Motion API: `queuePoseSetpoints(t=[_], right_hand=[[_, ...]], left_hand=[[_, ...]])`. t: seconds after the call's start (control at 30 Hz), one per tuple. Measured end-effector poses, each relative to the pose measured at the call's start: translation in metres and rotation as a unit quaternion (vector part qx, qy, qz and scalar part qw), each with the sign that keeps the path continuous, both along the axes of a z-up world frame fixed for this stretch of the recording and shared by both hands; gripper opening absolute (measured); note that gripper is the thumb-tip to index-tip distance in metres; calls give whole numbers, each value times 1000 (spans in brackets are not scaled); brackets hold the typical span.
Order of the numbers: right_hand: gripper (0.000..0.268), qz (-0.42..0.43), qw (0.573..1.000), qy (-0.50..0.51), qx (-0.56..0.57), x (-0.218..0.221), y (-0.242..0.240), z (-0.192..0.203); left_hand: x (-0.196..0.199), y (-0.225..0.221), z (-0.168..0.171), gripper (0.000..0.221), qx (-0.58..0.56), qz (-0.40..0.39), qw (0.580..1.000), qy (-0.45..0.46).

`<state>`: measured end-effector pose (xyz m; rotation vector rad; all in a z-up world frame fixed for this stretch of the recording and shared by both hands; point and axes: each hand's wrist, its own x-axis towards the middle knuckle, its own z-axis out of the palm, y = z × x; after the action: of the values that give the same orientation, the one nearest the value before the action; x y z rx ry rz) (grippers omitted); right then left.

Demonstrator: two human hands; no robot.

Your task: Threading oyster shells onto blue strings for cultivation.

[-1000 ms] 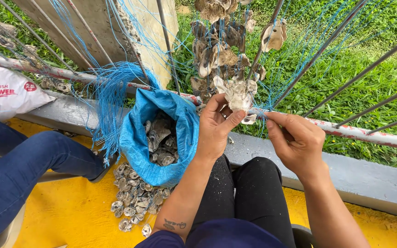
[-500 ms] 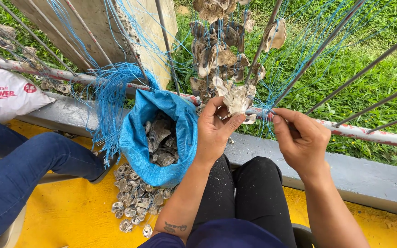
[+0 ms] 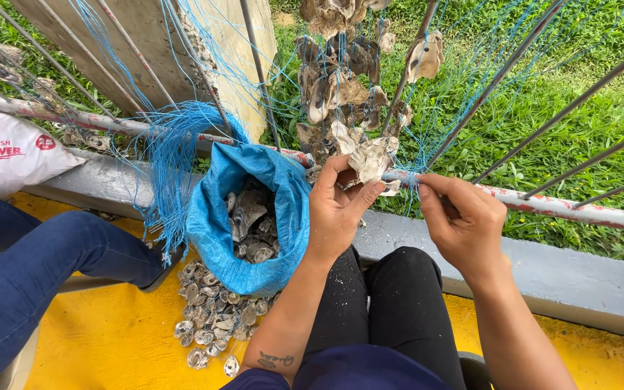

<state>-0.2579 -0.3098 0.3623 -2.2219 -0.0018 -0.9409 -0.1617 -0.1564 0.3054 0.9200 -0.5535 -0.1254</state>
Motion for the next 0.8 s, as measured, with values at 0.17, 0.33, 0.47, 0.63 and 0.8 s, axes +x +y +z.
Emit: queuePoseSetpoints(t=[0.17, 0.33, 0.47, 0.63, 0.8], right_hand=[[12, -1, 1000, 12, -21, 1, 1, 2], [12, 3, 999, 9, -38, -1, 2, 4], [12, 16, 999, 6, -43, -1, 2, 3], [12, 6, 999, 15, -31, -2, 1, 1], [12, -3, 1000, 18, -7, -2, 0, -1]], left_hand=[[0, 1, 0, 35, 11, 8, 1000, -9], [-1, 1, -1, 36, 1, 7, 1000, -5], [-2, 2, 2, 35, 34, 29, 999, -19], [-4, 1, 5, 34, 46, 42, 998, -33], [-10, 2, 16, 32, 87, 83, 989, -87]])
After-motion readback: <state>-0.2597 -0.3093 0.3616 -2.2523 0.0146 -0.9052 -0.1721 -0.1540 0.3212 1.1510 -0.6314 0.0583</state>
